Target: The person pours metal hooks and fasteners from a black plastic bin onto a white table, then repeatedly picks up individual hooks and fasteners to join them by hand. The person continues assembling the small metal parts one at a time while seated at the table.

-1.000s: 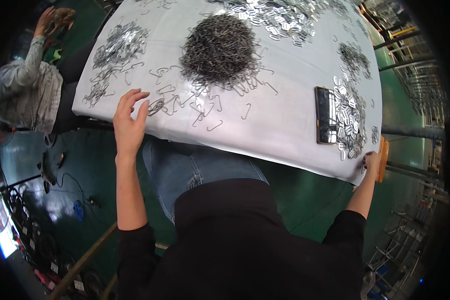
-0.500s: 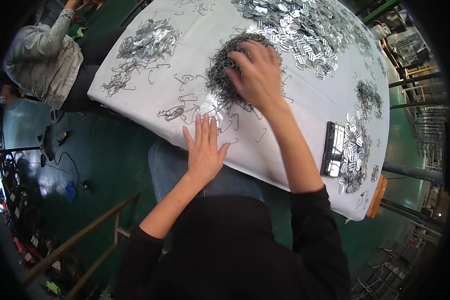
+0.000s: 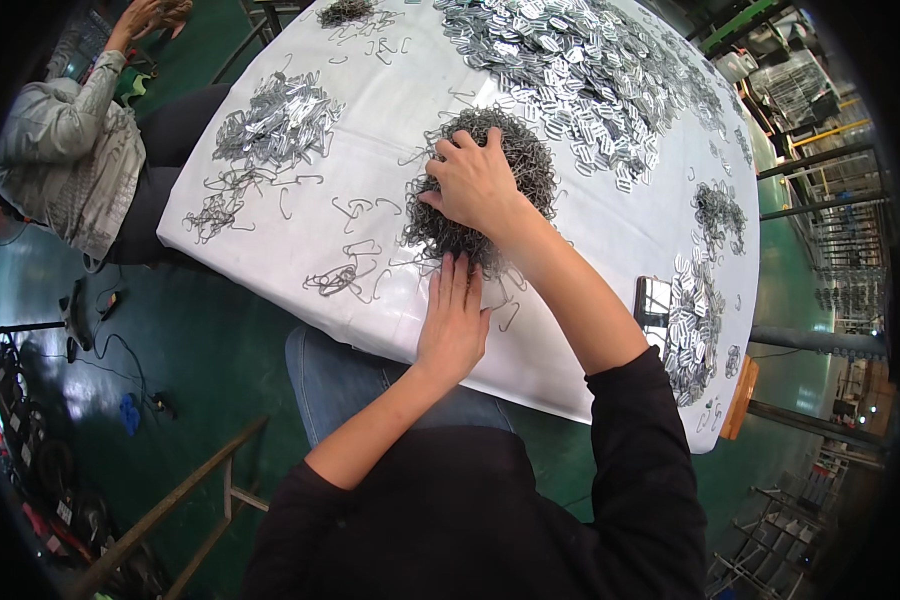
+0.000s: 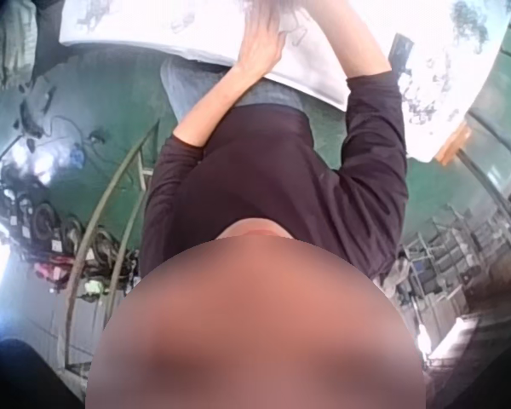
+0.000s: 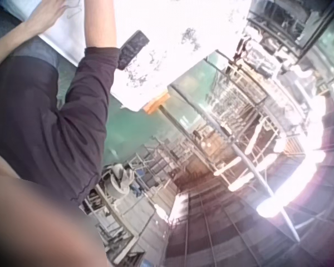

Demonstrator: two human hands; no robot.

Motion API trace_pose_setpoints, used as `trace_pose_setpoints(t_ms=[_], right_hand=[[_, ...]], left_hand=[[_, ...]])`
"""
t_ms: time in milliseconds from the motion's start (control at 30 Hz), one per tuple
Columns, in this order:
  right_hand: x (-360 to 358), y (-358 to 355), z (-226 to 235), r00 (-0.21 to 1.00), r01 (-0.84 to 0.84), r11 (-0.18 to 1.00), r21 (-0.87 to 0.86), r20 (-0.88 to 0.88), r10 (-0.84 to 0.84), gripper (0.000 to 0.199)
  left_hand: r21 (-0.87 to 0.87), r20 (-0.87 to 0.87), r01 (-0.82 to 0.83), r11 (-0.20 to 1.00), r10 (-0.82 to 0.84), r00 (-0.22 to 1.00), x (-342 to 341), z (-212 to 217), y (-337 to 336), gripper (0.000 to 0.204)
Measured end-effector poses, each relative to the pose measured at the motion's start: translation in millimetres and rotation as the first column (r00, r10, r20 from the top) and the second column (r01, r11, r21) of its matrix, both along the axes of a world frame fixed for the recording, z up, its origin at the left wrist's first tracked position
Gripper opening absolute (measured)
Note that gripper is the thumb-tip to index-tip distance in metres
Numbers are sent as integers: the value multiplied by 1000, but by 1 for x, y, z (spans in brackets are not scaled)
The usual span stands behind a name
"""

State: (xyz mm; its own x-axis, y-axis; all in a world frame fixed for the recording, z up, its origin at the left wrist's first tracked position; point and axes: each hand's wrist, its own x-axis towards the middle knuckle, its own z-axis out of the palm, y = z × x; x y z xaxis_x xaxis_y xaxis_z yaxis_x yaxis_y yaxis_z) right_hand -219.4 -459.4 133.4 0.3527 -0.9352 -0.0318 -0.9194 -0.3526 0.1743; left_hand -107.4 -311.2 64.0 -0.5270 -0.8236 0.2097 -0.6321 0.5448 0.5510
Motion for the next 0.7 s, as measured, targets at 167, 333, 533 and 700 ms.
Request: trace_pose_setpoints(t_ms=[167, 333, 533, 700], right_hand=[[-2, -8, 19, 999, 47, 987, 152, 12, -49, 31], [-5, -12, 41, 996, 69, 952, 297, -75, -49, 25], [-33, -17, 50, 930, -83, 941, 329, 364, -45, 26], [-88, -62, 38, 829, 320, 934, 157, 430, -357, 60]], left_hand=[[25, -193, 54, 998, -48, 980, 11, 1, 0, 52], [1, -315, 67, 998, -64, 947, 15, -1, 1, 47], [30, -464, -85, 996, 90, 881, 21, 8, -14, 58], [223, -346, -186, 957, 256, 903, -5, 9, -78, 98]])
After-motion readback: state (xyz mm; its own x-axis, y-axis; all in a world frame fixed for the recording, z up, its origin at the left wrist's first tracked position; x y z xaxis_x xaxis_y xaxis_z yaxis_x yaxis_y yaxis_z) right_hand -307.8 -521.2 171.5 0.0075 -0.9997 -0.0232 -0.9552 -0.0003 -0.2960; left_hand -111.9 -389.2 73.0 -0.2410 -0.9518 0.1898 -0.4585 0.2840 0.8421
